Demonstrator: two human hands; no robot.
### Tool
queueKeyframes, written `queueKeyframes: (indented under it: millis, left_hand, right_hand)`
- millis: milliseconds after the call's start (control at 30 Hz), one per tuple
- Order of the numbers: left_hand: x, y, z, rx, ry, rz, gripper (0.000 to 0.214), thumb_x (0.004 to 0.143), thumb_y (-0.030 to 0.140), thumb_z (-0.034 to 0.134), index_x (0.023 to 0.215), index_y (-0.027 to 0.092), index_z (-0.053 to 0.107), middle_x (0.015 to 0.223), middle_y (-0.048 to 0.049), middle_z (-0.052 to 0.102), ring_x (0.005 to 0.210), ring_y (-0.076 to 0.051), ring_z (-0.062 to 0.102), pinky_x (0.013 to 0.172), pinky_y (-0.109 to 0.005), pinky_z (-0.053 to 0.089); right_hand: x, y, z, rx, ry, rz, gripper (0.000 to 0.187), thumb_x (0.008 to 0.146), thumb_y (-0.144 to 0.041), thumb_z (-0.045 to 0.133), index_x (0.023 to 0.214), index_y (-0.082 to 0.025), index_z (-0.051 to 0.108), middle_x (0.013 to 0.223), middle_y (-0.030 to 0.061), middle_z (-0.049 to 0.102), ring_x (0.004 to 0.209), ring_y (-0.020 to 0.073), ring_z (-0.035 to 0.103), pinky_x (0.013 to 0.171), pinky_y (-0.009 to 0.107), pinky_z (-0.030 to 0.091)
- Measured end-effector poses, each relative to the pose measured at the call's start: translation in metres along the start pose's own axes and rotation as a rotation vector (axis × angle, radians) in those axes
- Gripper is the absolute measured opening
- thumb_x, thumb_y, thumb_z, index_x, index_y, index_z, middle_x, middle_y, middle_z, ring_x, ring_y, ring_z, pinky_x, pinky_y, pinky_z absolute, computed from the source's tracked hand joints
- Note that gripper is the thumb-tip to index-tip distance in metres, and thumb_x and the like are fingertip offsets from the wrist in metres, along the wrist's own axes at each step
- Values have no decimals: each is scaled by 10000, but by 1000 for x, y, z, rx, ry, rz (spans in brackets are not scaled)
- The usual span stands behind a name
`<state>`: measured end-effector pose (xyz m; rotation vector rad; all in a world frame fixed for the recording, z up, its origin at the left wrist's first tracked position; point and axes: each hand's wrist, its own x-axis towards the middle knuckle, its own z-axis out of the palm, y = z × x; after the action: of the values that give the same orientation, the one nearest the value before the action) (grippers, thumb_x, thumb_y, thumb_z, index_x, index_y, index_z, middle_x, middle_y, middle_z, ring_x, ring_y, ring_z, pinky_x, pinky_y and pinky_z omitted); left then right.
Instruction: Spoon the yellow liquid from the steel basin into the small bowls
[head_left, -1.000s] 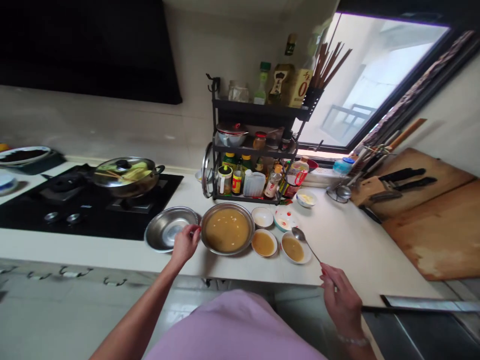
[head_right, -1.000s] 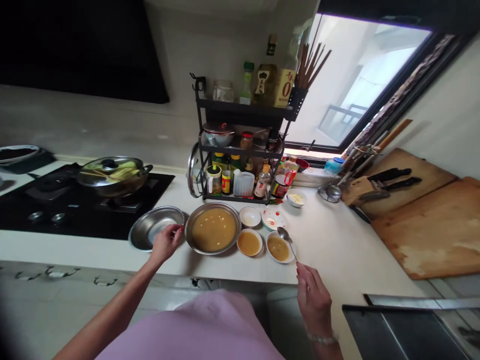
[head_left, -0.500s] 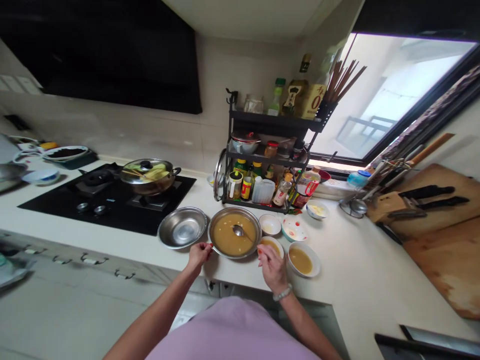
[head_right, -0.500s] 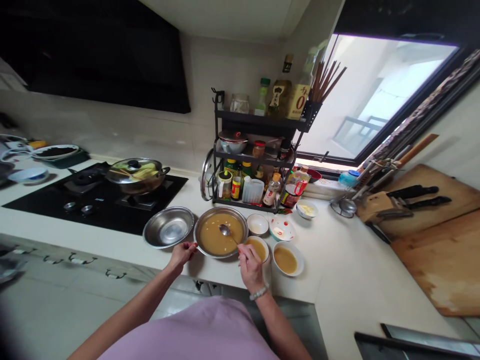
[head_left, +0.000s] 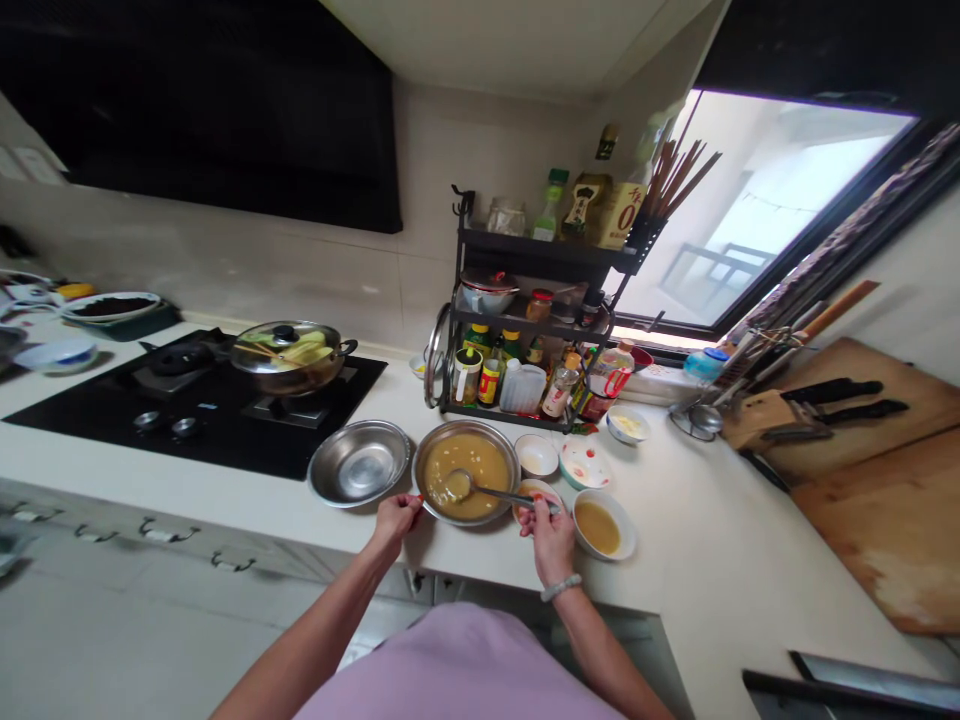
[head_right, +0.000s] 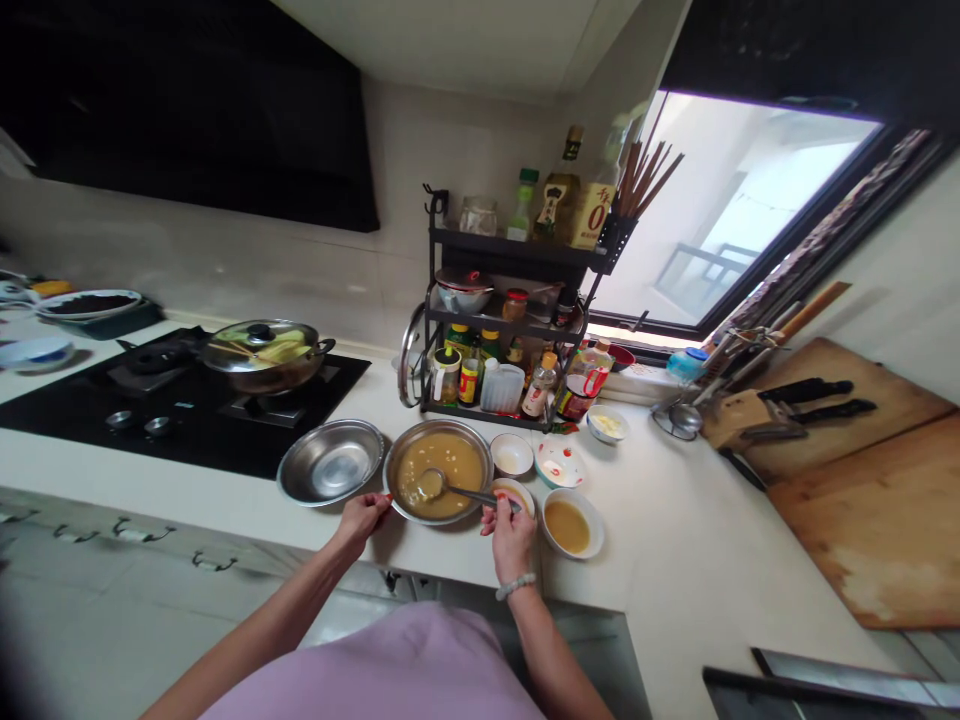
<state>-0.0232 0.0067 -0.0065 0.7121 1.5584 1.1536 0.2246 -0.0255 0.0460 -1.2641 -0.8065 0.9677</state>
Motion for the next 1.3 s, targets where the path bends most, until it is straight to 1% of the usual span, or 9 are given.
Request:
queueKeyframes:
  millis: [200,400,533,667,900,1067,1167,1233,1300]
  left_hand:
    - [0,0,1,-13,-7,-2,359,510,472,700,471,185,486,409,35,455,390,-77,364,415,-231,276]
    - [1,0,1,-17,-4,-12,350,478,466,694,474,193,476,402,37,457,385,-76,365,405,-232,275]
    - [2,1,0,-18,-12,-19,356,455,469,698,476,189,479,414,33,467,391,-78,379,408,-233,290]
    - [3,1,0,-12,-15,-33,368,430,479,707,494,182,498,425,26,488,397,-83,394,416,-238,310]
    - [5,-1,-3,-11,-28,-44,403,403,504,717,522,173,522,418,32,491,399,-82,389,416,-232,290]
    - [6,-2,-3,-24,0,-38,405,399,498,730,522,164,537,435,20,512,411,-90,418,430,-243,321]
    - [5,-3,-3,-47,2,-42,402,385,483,740,529,164,541,449,17,525,422,-94,434,444,-249,342]
    - [4,-2,-2,-53,-2,-43,400,384,482,738,529,168,536,446,22,517,421,-91,426,444,-248,339]
    - [3,-1,-2,-37,-6,-41,403,387,496,725,523,172,530,440,24,503,419,-89,416,440,-247,327]
  right_hand:
    - [-3,-12,-10,37,98,15,341,744,-471,608,889,-164,576,566,1,623,443,140,555,387,230,425]
    - [-6,-25,-17,107,152,7,307,727,-444,640,854,-174,569,533,-21,602,426,137,538,380,234,429]
    - [-8,-39,-29,141,197,-14,313,713,-445,662,827,-167,573,523,-18,601,429,138,547,363,221,407]
    - [-12,-56,-56,132,267,-70,307,701,-430,676,804,-157,583,518,-12,605,423,129,547,361,209,395]
    - [-23,-81,-124,108,502,-152,307,665,-383,702,806,-132,595,530,16,634,433,123,555,374,201,413]
    - [-34,-80,-160,-111,603,-215,351,717,-444,668,862,-131,604,533,3,628,413,126,552,386,219,434]
    - [-43,-73,-171,-317,542,-265,387,757,-489,624,907,-132,620,541,-2,617,413,134,555,425,253,475]
    - [-50,-70,-174,-458,433,-354,361,793,-476,587,927,-145,640,590,8,624,436,138,562,457,274,503]
    - [-57,-69,-174,-576,297,-466,300,823,-431,557,933,-173,665,705,38,649,511,152,596,489,290,527]
